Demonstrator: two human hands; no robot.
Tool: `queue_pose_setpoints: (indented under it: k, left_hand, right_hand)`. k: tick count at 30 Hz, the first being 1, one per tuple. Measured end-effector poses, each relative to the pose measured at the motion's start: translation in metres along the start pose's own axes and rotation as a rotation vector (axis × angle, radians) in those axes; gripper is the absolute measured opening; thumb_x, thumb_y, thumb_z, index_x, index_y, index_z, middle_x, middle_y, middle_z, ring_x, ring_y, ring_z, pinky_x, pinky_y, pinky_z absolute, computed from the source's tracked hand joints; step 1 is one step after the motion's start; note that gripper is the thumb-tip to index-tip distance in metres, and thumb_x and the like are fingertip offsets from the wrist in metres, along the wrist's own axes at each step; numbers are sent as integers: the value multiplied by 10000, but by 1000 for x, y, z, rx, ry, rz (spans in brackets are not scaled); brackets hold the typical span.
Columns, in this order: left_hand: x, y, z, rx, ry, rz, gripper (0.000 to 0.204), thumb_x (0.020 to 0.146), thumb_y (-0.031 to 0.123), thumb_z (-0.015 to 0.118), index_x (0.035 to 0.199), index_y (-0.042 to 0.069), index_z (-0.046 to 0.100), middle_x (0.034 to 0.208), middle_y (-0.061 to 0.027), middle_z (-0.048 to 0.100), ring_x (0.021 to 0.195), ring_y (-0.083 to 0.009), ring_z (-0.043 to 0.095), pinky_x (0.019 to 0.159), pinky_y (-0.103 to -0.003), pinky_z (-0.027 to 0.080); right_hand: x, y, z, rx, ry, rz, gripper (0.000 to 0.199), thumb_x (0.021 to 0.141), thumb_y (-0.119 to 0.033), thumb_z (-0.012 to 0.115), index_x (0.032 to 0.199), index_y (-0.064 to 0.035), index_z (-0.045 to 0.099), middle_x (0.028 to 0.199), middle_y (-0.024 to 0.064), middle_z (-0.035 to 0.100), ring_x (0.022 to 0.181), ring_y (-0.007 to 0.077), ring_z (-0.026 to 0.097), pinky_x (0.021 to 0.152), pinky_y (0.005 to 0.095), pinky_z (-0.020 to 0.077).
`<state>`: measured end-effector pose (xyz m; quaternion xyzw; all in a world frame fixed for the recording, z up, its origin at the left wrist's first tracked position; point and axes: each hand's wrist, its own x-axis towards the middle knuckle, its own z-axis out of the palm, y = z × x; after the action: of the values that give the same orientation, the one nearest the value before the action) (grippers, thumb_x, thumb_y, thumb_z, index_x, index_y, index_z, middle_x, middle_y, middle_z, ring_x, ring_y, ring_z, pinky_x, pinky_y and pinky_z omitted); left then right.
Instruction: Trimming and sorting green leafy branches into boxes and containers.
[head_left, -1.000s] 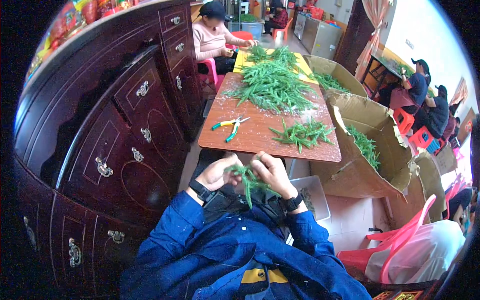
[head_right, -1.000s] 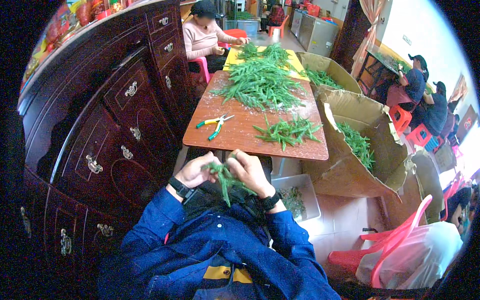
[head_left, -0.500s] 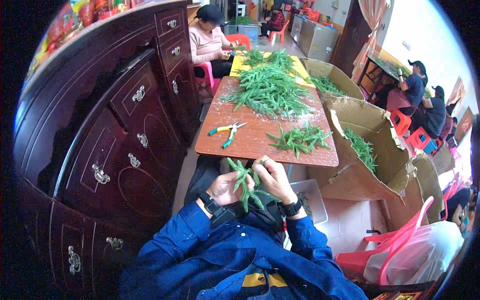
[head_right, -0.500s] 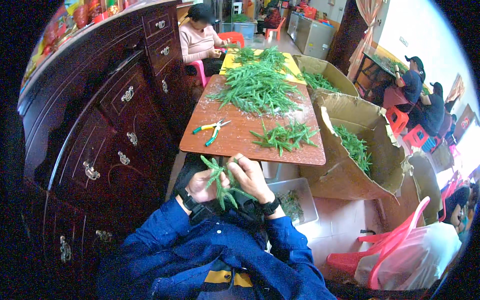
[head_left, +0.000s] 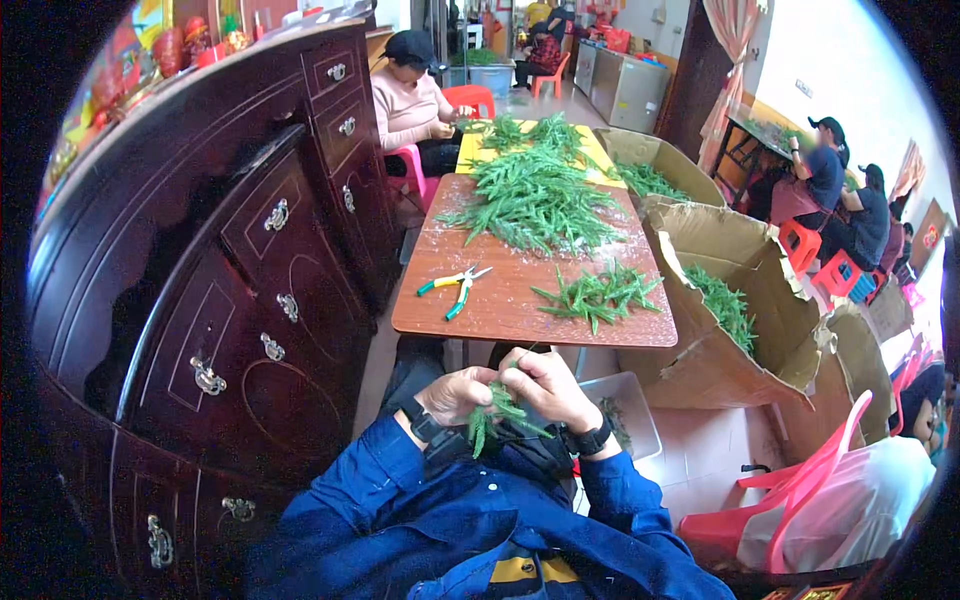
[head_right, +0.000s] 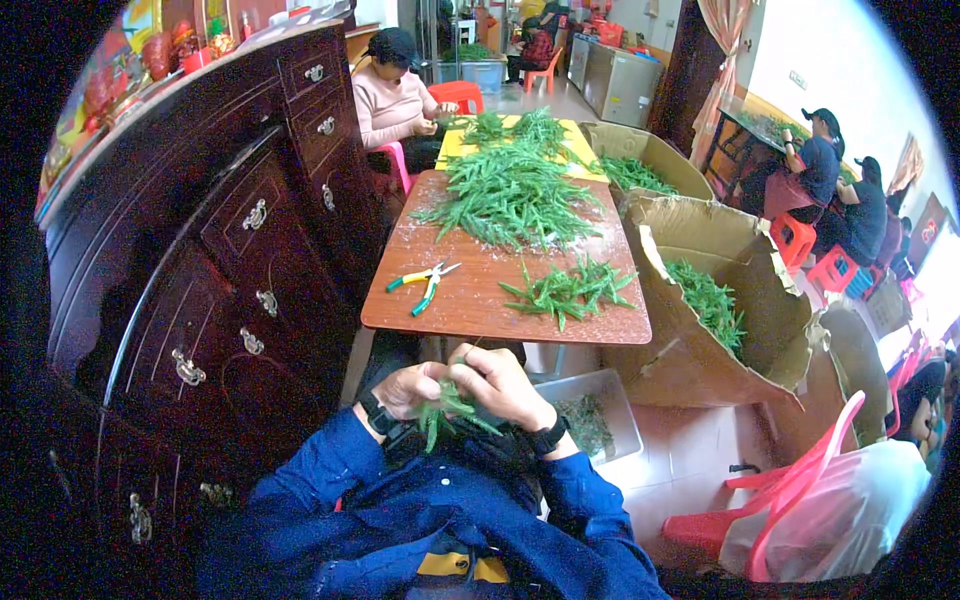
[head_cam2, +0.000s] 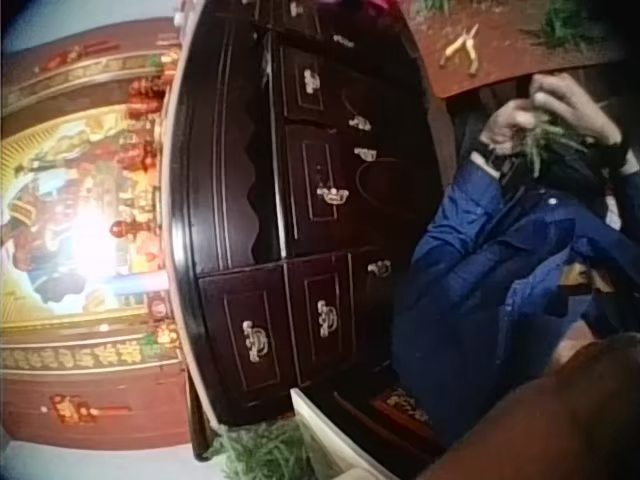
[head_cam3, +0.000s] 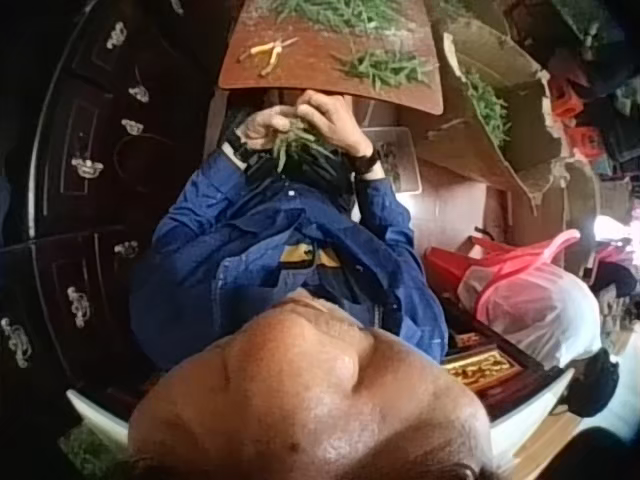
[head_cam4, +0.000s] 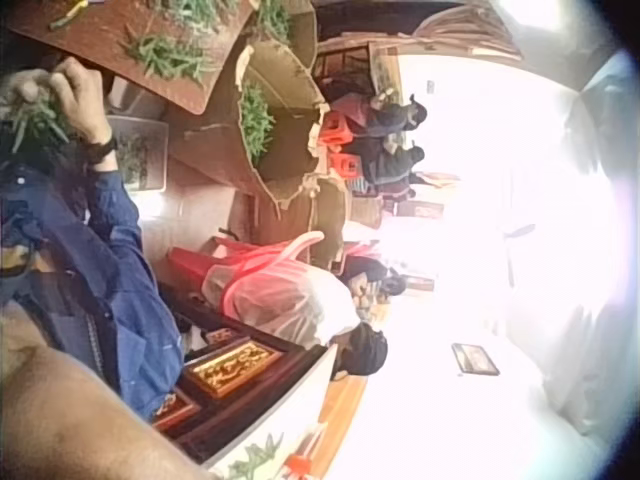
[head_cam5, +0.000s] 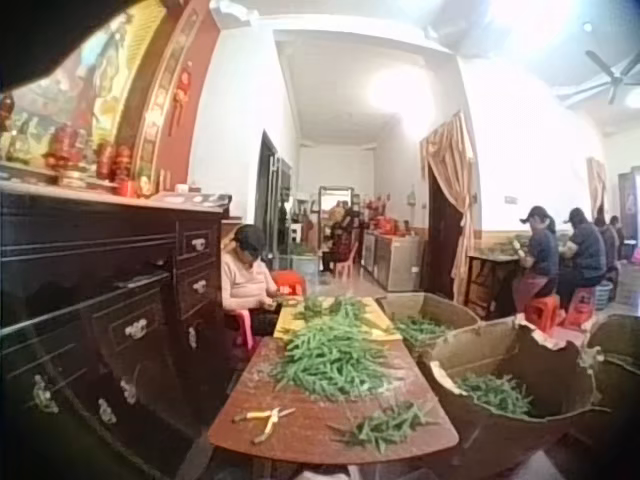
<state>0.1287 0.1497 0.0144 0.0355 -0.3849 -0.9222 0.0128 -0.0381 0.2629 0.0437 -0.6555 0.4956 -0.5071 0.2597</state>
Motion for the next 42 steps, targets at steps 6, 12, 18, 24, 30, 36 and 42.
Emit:
queue_pose_setpoints:
  k: [6, 12, 18, 24, 30, 36, 42]
  left_hand:
    - [13, 7, -24, 1055, 429, 96, 96, 793, 96, 630, 822, 18, 677, 784, -62, 695, 660, -197, 645, 620, -363, 488]
    - [28, 13, -4, 1405, 657, 282, 110, 811, 83, 590, 818, 11, 673, 721, -32, 673, 602, -174, 604, 577, -324, 463]
    - [35, 22, -35, 1301, 447, 170, 193, 862, 169, 614, 903, -8, 681, 788, -42, 683, 702, -166, 648, 651, -323, 504]
    - [37, 46, -33, 138, 79, -70, 379, 903, 291, 637, 1060, -55, 636, 939, -65, 683, 837, -173, 663, 773, -315, 523]
    - [48, 49, -42, 24, -29, 52, 452, 903, 300, 652, 1162, -67, 599, 875, -29, 675, 792, -152, 667, 769, -265, 522]
    - [52, 81, -55, 221, 17, -93, 266, 883, 237, 660, 987, -8, 669, 810, -16, 674, 754, -136, 653, 690, -275, 506]
    - [57, 95, -80, 1309, 226, -77, 178, 858, 189, 619, 741, 60, 654, 673, -59, 649, 616, -187, 647, 534, -374, 478]
  right_hand:
    - [1, 18, 7, -186, 94, 106, 159, 939, -192, 577, 876, -47, 599, 650, 138, 617, 591, 274, 644, 539, 355, 481]
    - [9, 36, 15, -207, 320, 217, 179, 927, -208, 598, 847, -48, 598, 628, 126, 619, 571, 259, 643, 521, 357, 476]
    - [18, 44, 3, -10, 274, 275, 195, 977, -189, 557, 852, -40, 573, 656, 1, 582, 601, 67, 533, 551, 251, 430]
    - [36, 39, -22, 530, 90, 308, 213, 1005, -239, 534, 899, -58, 565, 754, -30, 572, 690, 57, 520, 636, 219, 426]
    - [62, 26, -36, 709, -12, 331, 233, 1011, -255, 525, 885, -65, 569, 759, -45, 586, 690, 48, 518, 655, 211, 422]
    - [82, 31, -56, 337, -89, 271, 257, 986, -258, 558, 840, -47, 572, 698, 10, 596, 651, 102, 560, 608, 275, 455]
    - [92, 39, -38, -698, -55, 141, 245, 947, -251, 598, 825, -39, 585, 650, 63, 578, 631, 148, 589, 579, 332, 475]
